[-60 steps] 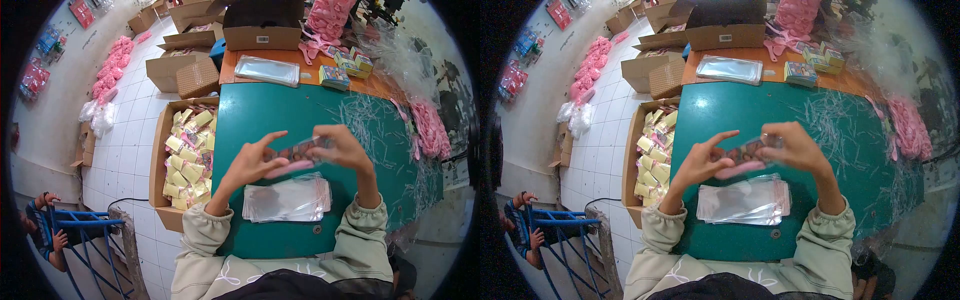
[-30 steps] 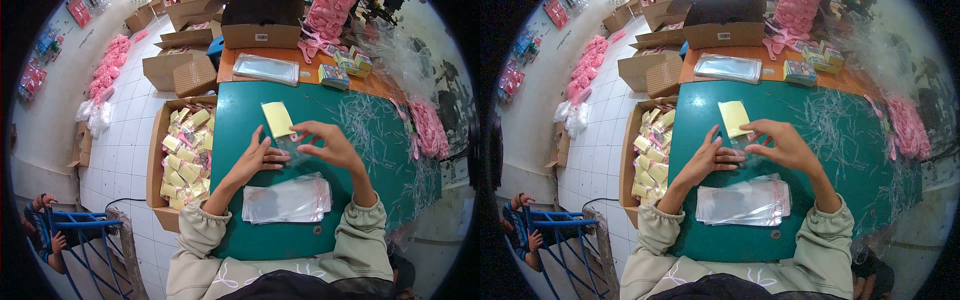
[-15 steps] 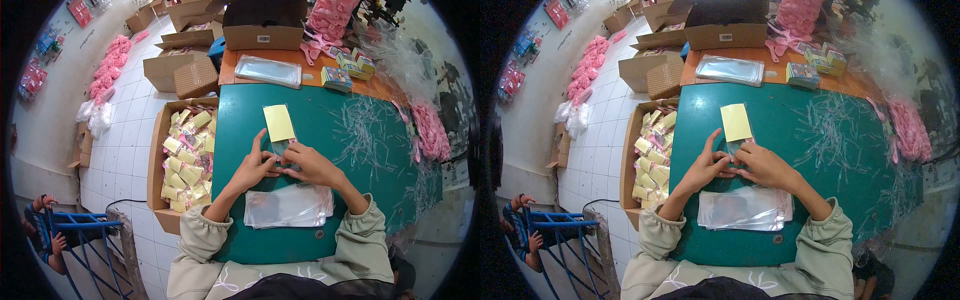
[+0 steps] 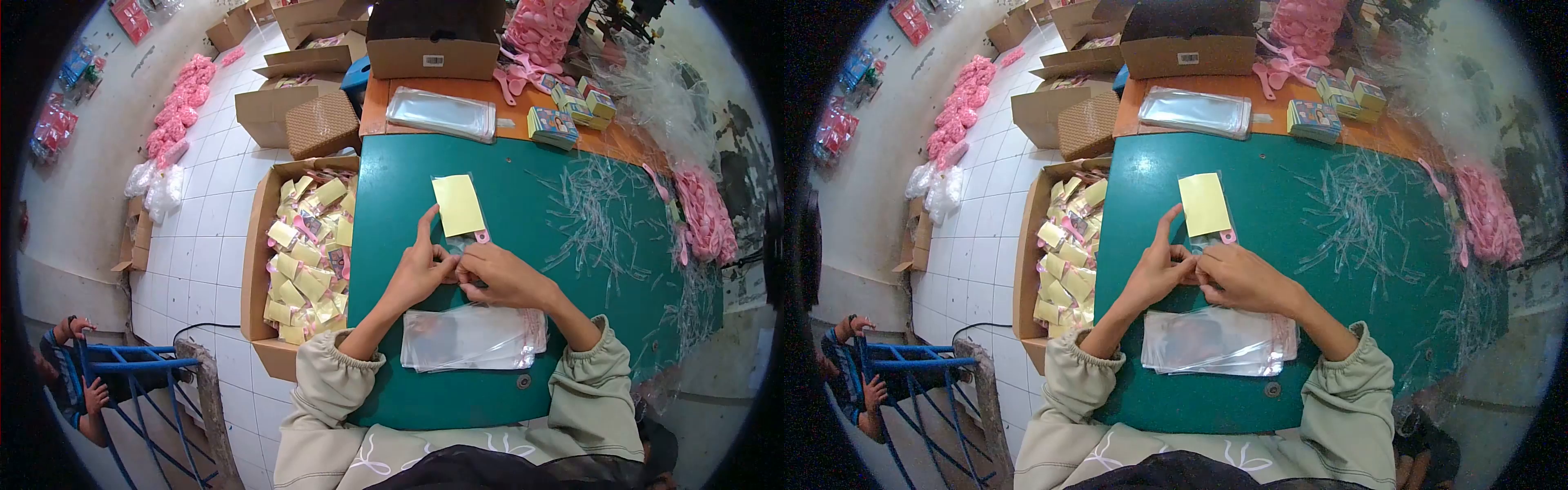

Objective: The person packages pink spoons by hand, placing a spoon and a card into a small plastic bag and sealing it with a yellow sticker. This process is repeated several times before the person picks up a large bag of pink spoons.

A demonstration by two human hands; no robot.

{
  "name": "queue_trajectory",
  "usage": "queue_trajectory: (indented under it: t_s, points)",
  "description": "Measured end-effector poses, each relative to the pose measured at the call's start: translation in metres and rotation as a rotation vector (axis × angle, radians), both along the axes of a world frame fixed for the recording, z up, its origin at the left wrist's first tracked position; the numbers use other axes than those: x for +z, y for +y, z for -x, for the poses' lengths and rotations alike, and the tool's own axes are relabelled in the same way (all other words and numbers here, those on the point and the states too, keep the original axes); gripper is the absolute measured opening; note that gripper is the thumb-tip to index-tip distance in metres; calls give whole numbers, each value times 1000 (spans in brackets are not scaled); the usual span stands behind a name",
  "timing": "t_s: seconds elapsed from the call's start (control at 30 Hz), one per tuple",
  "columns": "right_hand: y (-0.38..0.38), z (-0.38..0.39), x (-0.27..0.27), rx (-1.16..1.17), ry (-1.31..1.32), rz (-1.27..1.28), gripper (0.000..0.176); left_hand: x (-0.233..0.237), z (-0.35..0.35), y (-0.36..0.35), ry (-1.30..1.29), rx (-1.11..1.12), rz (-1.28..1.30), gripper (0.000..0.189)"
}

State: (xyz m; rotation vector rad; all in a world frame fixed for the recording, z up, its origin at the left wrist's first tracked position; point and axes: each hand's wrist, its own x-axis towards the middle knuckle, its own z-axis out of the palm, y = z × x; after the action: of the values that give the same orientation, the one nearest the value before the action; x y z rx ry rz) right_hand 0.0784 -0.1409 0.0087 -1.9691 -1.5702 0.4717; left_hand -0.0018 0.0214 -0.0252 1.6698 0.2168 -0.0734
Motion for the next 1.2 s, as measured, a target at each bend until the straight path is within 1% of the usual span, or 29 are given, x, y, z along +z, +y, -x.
queue_trajectory:
  t_s: [0.07, 0.17, 0.2, 0.23, 0.27, 0.33, 0.4, 0.43, 0.47, 0.53, 0.57, 0.6, 0.67, 0.7, 0.73, 0.77, 0.83, 0.87, 0.93, 1.03, 1.07, 1.13, 1.17, 1.2]
  points:
    - [-2, -8, 1, 67, 32, 33, 13, 4, 0, -3, 8, 15, 18, 70]
    - [-15, -31, 26, 118, 437, 163, 13, 6, 0, -5, 25, 28, 86, 70]
    - [-24, -44, 31, 173, 473, 119, 17, 6, 0, -4, 25, 26, 129, 69]
    - [-36, -59, 39, 173, 517, 88, 18, 6, 1, -4, 26, 24, 172, 68]
    - [-53, -74, 47, 174, 560, 57, 18, 5, 2, -4, 9, 20, 173, 63]
    - [-101, -107, 57, -61, 632, -12, 15, 3, 2, -2, -31, 16, 176, 54]
    - [-146, -135, 53, -529, 429, -60, 5, -1, 0, 0, -12, -24, 148, 41]
    - [-185, -152, 31, -866, -235, 367, 5, -2, 0, 0, -3, -41, 137, 35]
    - [-219, -165, 10, -1125, -942, 788, 10, -1, -1, -1, 14, -41, 150, 30]
    - [-252, -173, 0, -1004, -806, 495, 20, 3, -1, 0, 52, -55, 164, 23]
    - [-238, -160, 16, -943, -740, 349, 26, 2, -3, 1, 53, -58, 183, 21]
    - [-220, -144, 25, -779, -641, 278, 34, 0, -4, 2, 55, -62, 201, 19]
    - [-145, -103, 43, -597, -519, 104, 40, -2, -4, 2, 69, -44, 267, 17]
    - [-117, -93, 42, -435, -418, 36, 46, -2, -4, 2, 77, -18, 316, 16]
    - [-85, -79, 38, -386, -194, 26, 51, 0, -5, 4, 78, 9, 363, 15]
    - [-62, -65, 34, -290, -15, 0, 51, 3, -6, 5, 61, 19, 408, 15]
    - [-33, -39, 17, -237, 87, 23, 55, 7, 0, 8, 40, 44, 507, 16]
    - [-26, -34, 10, -249, 54, -27, 50, 7, 1, 10, 35, 31, 550, 18]
    - [-21, -28, -3, -281, -10, -118, 41, 6, 2, 15, 28, 5, 552, 18]
    - [-22, -37, -17, -249, -87, -222, 25, 11, 2, 16, 34, -45, 553, 18]
    - [-23, -36, -16, -269, -28, -234, 22, 13, 2, 17, 39, -64, 545, 18]
    - [-22, -34, -9, -303, 85, -262, 15, 5, 1, 14, -6, -18, 357, 20]
    - [-22, -34, -9, -300, 100, -258, 16, 2, 1, 13, -28, 9, 263, 22]
    - [-22, -35, -9, -294, 115, -253, 16, 2, 1, 12, -39, 11, 236, 21]
